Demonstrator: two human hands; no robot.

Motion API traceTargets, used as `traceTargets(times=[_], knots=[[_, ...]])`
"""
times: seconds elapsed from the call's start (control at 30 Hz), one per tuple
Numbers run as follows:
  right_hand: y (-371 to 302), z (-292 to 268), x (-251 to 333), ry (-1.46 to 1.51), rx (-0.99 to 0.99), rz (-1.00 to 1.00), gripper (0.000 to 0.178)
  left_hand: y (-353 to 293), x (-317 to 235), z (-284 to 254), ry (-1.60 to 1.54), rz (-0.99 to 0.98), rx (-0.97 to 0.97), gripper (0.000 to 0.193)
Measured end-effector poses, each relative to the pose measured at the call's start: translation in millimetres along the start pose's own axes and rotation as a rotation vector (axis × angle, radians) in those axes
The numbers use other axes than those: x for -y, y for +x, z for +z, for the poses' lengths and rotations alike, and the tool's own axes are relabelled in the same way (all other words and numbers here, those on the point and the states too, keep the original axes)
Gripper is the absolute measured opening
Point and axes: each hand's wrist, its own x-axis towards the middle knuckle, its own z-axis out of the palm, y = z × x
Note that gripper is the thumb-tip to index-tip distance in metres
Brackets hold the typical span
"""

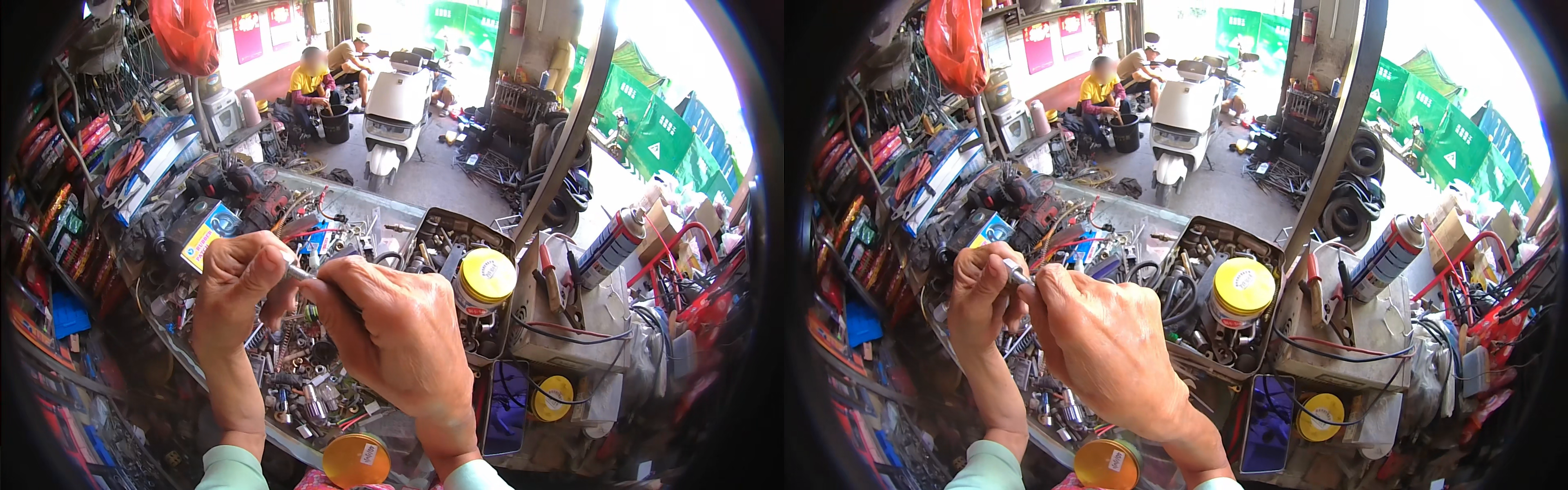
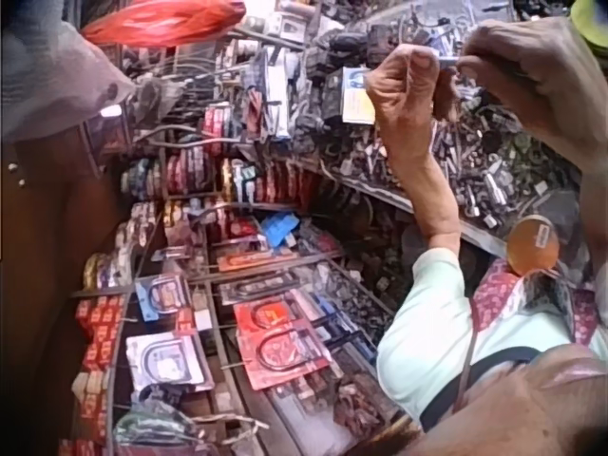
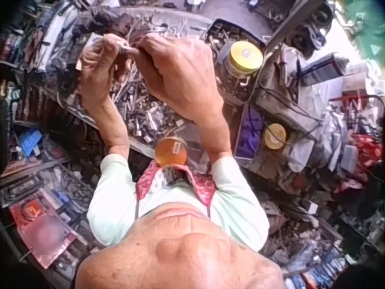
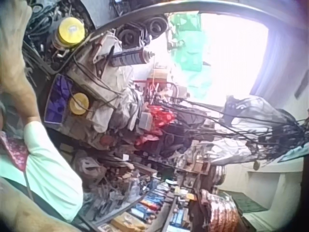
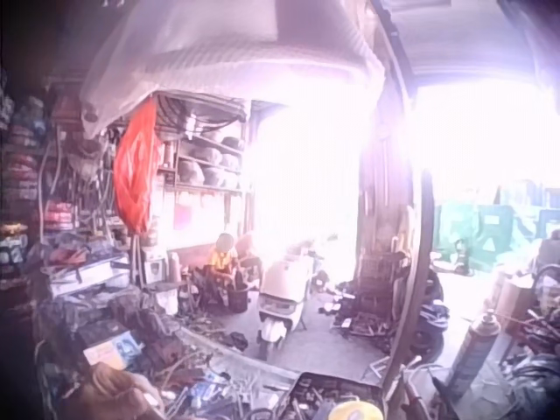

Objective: The person holds a small cylindrical metal part and repeatedly screws and unscrews a smaller metal piece into it. The hands rotate the components to test the fit and alignment. The person continues this repetitive assembly and disassembly throughout the clip.

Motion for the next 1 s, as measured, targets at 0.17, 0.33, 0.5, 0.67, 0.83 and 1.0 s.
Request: traceTargets(times=[0.17,0.33,0.5,0.67,0.83,1.0], knots=[[-0.3,-0.4,2.0,-0.061,-0.002,0.060,0.009,1.1,-7.3,8.2,-0.069,0.034,-0.015,0.031],[0.7,1.8,1.2,-0.065,-0.022,0.046,0.010,0.1,-5.6,-1.7,-0.123,0.107,0.052,0.019],[1.0,1.3,2.3,-0.106,-0.005,0.065,0.010,-0.2,-8.1,0.6,-0.089,0.040,0.026,0.019],[-0.3,2.5,0.8,-0.061,-0.028,0.046,0.011,0.7,-4.8,2.0,-0.067,0.028,-0.001,0.024],[0.0,2.8,-0.5,-0.021,-0.017,0.021,0.012,0.6,-5.8,1.1,-0.023,-0.010,-0.007,0.030],[-1.0,1.4,2.1,-0.035,-0.012,0.025,0.010,-0.3,-4.8,3.4,0.034,-0.011,-0.056,0.040]])
